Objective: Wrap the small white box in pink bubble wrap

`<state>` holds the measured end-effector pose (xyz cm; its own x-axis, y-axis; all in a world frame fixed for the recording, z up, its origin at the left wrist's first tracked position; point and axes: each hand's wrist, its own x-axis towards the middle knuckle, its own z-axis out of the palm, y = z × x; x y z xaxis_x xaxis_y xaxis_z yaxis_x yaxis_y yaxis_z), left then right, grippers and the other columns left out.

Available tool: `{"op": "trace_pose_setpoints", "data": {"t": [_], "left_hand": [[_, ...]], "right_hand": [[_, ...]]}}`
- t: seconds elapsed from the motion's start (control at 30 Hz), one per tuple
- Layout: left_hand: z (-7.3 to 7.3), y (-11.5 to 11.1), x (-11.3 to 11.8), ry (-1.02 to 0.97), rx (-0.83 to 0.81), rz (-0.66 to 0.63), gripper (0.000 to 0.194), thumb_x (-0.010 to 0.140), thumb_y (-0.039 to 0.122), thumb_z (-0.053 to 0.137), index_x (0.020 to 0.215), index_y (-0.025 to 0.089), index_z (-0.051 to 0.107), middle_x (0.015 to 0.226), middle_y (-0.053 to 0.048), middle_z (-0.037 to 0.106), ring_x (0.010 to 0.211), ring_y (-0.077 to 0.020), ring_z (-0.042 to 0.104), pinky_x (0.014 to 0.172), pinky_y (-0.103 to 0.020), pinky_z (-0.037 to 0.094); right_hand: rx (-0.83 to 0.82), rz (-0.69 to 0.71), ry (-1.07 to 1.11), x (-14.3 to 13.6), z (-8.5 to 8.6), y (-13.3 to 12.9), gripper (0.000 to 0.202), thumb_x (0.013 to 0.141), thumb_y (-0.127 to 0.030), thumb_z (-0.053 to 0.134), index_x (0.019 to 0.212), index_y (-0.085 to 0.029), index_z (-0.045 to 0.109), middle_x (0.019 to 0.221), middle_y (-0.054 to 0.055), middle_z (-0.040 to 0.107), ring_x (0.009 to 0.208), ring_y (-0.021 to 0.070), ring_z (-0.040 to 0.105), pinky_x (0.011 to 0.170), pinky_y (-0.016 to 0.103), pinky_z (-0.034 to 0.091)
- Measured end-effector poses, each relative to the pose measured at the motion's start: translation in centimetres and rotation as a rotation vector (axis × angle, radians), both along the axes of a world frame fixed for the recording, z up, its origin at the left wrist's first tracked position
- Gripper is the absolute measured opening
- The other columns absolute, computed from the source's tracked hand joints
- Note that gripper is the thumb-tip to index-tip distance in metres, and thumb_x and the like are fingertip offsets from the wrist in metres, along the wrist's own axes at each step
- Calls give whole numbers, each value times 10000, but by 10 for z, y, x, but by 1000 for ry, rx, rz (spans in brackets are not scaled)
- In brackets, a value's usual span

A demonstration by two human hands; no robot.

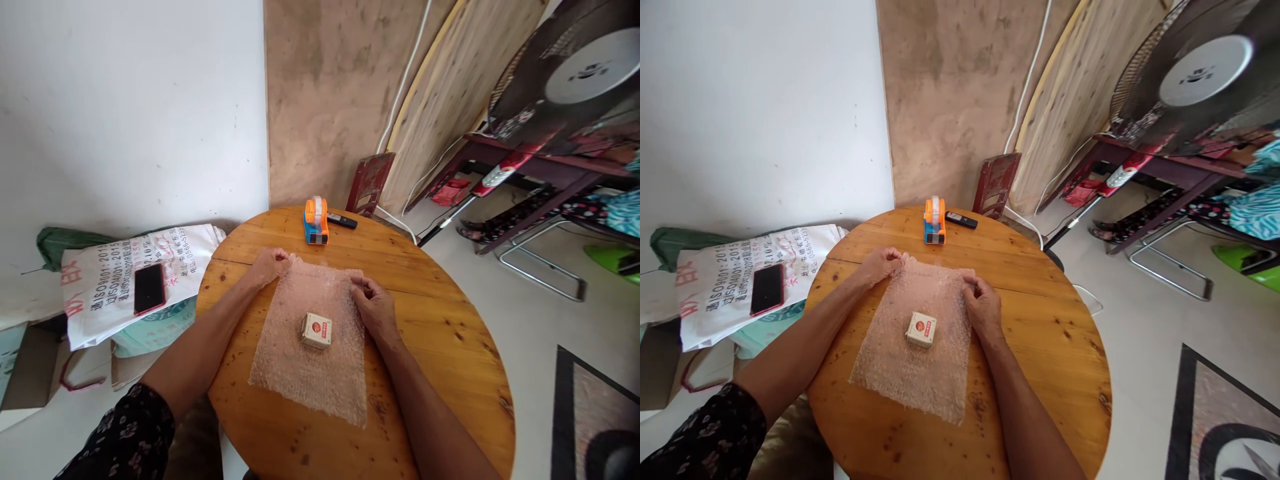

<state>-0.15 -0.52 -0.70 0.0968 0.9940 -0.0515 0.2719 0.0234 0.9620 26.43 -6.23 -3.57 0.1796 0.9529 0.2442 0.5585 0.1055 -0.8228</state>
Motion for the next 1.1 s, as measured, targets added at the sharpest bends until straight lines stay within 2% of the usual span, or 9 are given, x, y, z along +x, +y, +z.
{"op": "trace_pose_setpoints", "data": {"t": [0.17,0.43,0.57,0.73,0.9,1.1], "left_hand": [[-7,2,1,65,75,40,94,726,221,587,658,162,559,557,55,530,515,-82,458,525,-194,355],[-5,1,1,168,145,95,45,731,183,572,704,161,600,624,28,576,592,-107,488,588,-215,359],[-7,0,1,212,163,96,81,770,201,577,789,149,635,617,31,574,565,-104,476,581,-218,349],[-11,1,1,319,185,128,260,824,208,563,1058,134,649,633,37,569,545,-113,468,561,-227,342],[-12,0,1,505,238,138,314,861,217,566,1152,128,648,702,-7,640,618,-144,542,629,-248,390],[-7,-7,6,741,267,121,350,951,308,491,1242,157,614,842,-63,723,791,-197,649,735,-284,445]], "right_hand": [[60,10,-121,2,0,1,409,775,-383,561,1107,-199,713,970,71,746,881,242,663,818,396,536],[58,58,-258,2,-4,6,480,771,-327,555,1227,-213,649,1267,115,670,1151,300,606,1014,510,448],[61,44,-305,0,-6,7,466,766,-287,555,1218,-221,651,1277,107,668,1176,307,591,1041,524,425],[55,22,-359,-4,-3,5,463,757,-259,553,1205,-198,657,1267,121,672,1181,324,581,1044,523,418],[53,11,-400,-8,-2,3,468,758,-239,547,1209,-184,656,1284,131,662,1193,330,566,1048,524,402],[39,-17,-484,-12,0,1,429,790,-249,528,1193,-187,661,1298,126,655,1191,329,556,1035,521,402]]}}
